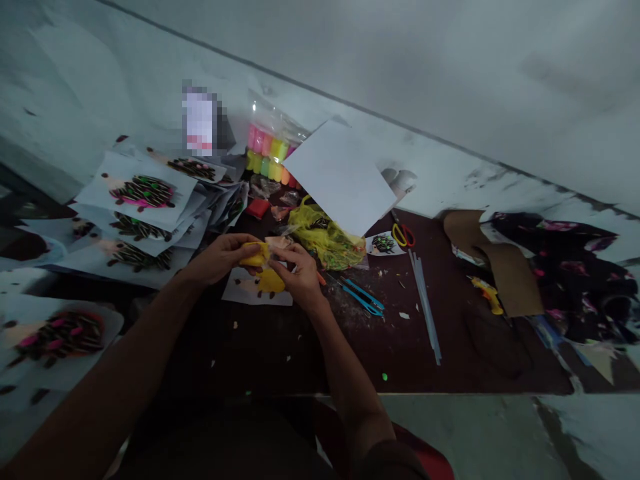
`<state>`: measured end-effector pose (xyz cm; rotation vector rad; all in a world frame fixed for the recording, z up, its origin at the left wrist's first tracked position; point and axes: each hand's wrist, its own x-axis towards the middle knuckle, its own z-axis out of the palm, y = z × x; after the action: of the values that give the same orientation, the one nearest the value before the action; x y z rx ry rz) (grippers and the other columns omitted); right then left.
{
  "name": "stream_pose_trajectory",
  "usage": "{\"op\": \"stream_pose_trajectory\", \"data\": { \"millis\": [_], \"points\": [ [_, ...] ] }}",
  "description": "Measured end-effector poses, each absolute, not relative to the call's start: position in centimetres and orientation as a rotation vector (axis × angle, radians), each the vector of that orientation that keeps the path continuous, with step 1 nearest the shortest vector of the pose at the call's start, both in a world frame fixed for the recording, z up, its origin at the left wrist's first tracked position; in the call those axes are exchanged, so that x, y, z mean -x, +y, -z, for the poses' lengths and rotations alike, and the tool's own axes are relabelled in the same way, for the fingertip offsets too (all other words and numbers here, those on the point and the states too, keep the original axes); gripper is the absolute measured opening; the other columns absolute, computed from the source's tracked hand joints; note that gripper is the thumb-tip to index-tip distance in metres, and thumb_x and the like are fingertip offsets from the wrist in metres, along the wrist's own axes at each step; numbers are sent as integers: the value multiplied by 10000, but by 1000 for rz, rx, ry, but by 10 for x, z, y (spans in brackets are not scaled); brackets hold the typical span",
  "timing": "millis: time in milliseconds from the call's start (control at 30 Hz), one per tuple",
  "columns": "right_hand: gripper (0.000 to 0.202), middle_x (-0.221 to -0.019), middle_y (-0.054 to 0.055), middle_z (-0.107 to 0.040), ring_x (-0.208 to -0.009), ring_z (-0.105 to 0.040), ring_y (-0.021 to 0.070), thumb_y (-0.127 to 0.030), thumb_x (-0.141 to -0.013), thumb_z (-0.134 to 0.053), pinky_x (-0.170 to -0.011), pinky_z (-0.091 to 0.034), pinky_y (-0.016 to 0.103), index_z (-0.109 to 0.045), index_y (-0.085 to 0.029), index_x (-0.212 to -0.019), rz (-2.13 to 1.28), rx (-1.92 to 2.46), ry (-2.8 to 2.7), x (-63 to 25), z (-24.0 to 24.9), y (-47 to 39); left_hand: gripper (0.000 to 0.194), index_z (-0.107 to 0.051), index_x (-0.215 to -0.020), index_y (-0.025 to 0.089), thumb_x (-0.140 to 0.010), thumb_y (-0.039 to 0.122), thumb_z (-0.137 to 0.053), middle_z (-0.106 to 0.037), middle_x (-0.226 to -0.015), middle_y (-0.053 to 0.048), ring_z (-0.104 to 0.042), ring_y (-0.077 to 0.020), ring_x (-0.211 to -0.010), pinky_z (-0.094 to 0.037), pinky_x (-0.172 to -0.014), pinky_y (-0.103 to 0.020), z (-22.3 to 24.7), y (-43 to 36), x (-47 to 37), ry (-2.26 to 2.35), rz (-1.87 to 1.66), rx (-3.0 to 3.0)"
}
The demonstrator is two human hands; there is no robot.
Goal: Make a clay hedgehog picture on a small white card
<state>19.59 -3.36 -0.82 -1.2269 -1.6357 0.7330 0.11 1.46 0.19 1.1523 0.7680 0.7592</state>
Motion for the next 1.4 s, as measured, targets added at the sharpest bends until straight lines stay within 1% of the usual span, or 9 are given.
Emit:
{"op": "stream_pose_trajectory", "data": {
  "millis": [167,400,533,900,1033,1100,1167,1300,1400],
  "points": [
    [218,-810,21,-594,-672,-511,147,-369,-864,-701,-616,-439,282,-790,-220,-996,-623,1250,-1657,-193,12,-34,455,-669,-878,129,-697,512,-835,-675,-775,-3,-676,-125,-644,-621,-624,-266,-4,13,-2,749,-713,-1176],
    [151,-738,7,-563,-653,-486,139,-301,-883,-626,-615,-432,269,-704,-205,-796,-489,1248,-1689,-186,1,-39,436,-637,-933,142,-725,479,-819,-665,-790,4,-674,-130,-664,-607,-574,-247,-2,13,-3,762,-743,-1183],
    [171,-700,-11,-527,-639,-473,129,-332,-853,-647,-594,-414,260,-655,-201,-743,-582,1250,-1645,-185,2,-36,410,-639,-900,142,-724,471,-810,-655,-793,0,-662,-124,-667,-589,-554,-225,-4,12,-2,754,-756,-1236],
    [249,-742,12,-640,-669,-557,148,-450,-846,-696,-638,-455,282,-707,-210,-779,-841,1249,-1447,-188,-4,-40,285,-626,-841,160,-729,390,-752,-628,-726,7,-556,-103,-556,-483,-520,-218,1,19,3,1038,-907,-1421],
    [187,-792,31,-653,-728,-596,158,-332,-901,-637,-679,-459,292,-722,-198,-802,-708,1273,-1559,-197,0,-43,263,-674,-842,159,-792,418,-680,-666,-774,-14,-609,-163,-711,-482,-639,-243,7,29,14,1175,-948,-1665],
    [188,-807,41,-639,-747,-602,160,-286,-915,-622,-696,-462,296,-730,-186,-798,-642,1294,-1674,-199,5,-45,208,-696,-817,161,-817,363,-645,-671,-781,-36,-621,-196,-768,-493,-699,-273,14,33,16,1270,-905,-1834],
    [150,-839,47,-630,-779,-605,164,-261,-910,-638,-718,-470,299,-742,-182,-836,-607,1319,-1763,-200,11,-47,171,-726,-863,159,-825,288,-621,-684,-894,-80,-631,-234,-862,-508,-783,-327,21,35,16,1384,-864,-2020],
    [112,-897,46,-635,-852,-610,173,-216,-911,-641,-778,-479,306,-752,-205,-894,-574,1370,-1863,-201,17,-45,317,-725,-1120,160,-847,158,-564,-655,-1203,-140,-607,-293,-1075,-498,-944,-428,27,33,13,1493,-822,-2285],
    [124,-909,50,-643,-898,-609,185,-198,-921,-641,-843,-462,330,-761,-211,-890,-472,1382,-1970,-199,18,-41,317,-731,-1124,166,-878,131,-534,-637,-1302,-130,-556,-312,-1194,-448,-1041,-472,21,29,11,1483,-817,-2369]
  ]
}}
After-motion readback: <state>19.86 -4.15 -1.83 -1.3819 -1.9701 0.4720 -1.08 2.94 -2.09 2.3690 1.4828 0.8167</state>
